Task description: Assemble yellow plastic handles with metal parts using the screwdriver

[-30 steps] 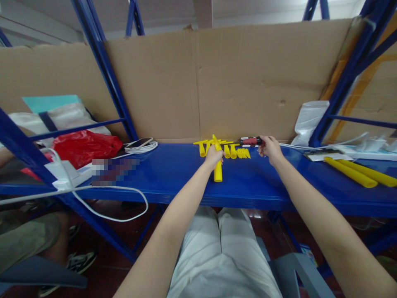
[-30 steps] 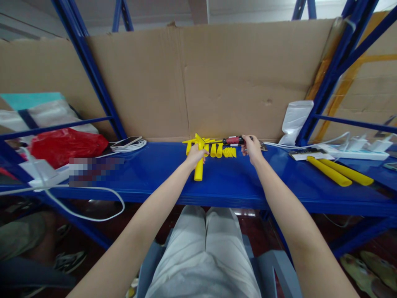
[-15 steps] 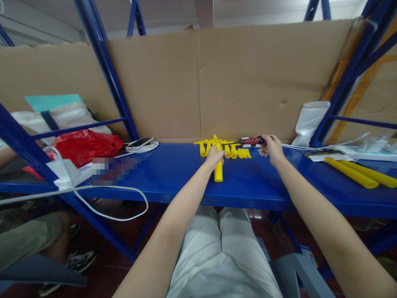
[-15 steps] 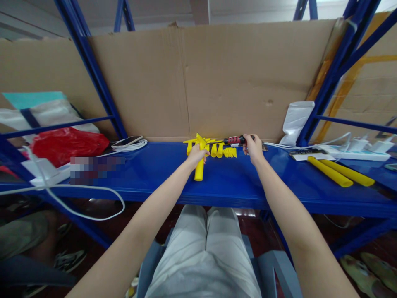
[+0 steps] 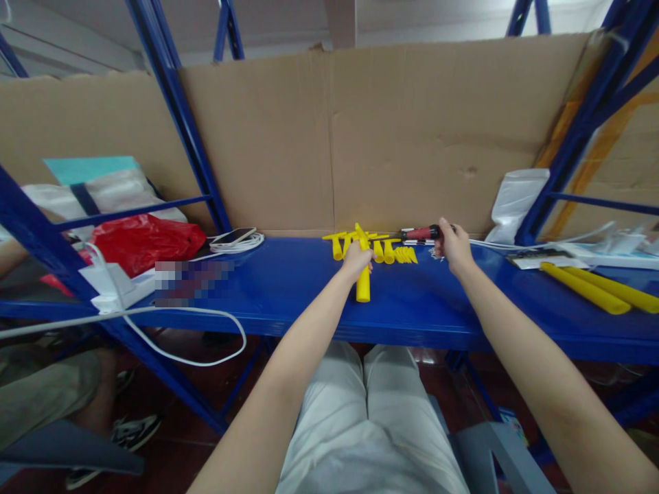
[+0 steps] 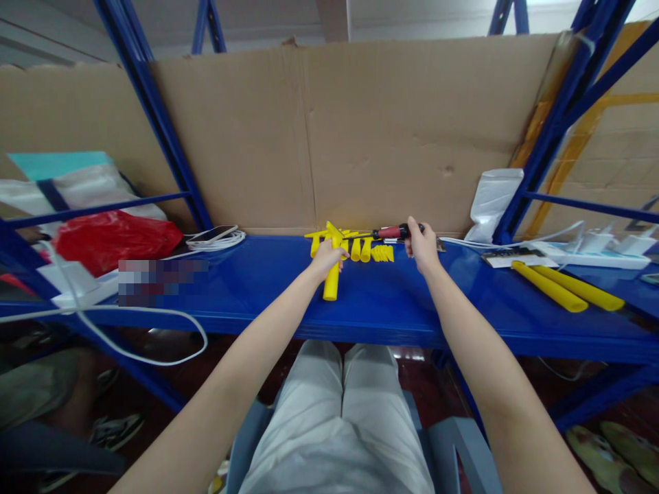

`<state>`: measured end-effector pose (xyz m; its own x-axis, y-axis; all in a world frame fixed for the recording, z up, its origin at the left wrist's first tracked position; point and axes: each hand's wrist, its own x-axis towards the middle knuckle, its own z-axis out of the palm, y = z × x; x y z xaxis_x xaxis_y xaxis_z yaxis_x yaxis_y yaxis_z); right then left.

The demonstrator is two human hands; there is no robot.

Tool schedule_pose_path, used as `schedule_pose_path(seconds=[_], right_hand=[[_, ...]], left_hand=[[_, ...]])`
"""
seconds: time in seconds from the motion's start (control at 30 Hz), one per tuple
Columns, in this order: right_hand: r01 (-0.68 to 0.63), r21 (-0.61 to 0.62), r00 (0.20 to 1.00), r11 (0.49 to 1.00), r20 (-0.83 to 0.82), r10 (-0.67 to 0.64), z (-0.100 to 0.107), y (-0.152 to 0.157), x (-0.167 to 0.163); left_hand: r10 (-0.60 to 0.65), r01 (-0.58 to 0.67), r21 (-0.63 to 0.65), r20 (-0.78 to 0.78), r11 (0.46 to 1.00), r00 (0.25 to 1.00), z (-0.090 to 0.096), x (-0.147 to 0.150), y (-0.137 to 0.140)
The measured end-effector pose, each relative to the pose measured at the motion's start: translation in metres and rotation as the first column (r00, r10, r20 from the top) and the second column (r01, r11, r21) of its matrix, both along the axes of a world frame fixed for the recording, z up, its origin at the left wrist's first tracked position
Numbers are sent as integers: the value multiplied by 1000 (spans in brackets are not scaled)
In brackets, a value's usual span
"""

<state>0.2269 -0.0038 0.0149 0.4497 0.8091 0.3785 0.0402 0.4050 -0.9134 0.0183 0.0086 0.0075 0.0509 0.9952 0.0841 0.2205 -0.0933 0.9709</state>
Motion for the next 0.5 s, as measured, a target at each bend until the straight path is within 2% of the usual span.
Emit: schedule_pose_path(seconds=[0.3, 0.5], right_hand=[[-30, -29, 999, 999, -39, 29, 3, -2, -1], [-19, 26, 1000, 999, 3, 19, 1, -2, -1]], left_hand=[[7, -7, 45, 1, 999, 1000, -2, -1, 1], [9, -8, 34, -13, 999, 1000, -2, -1, 2]])
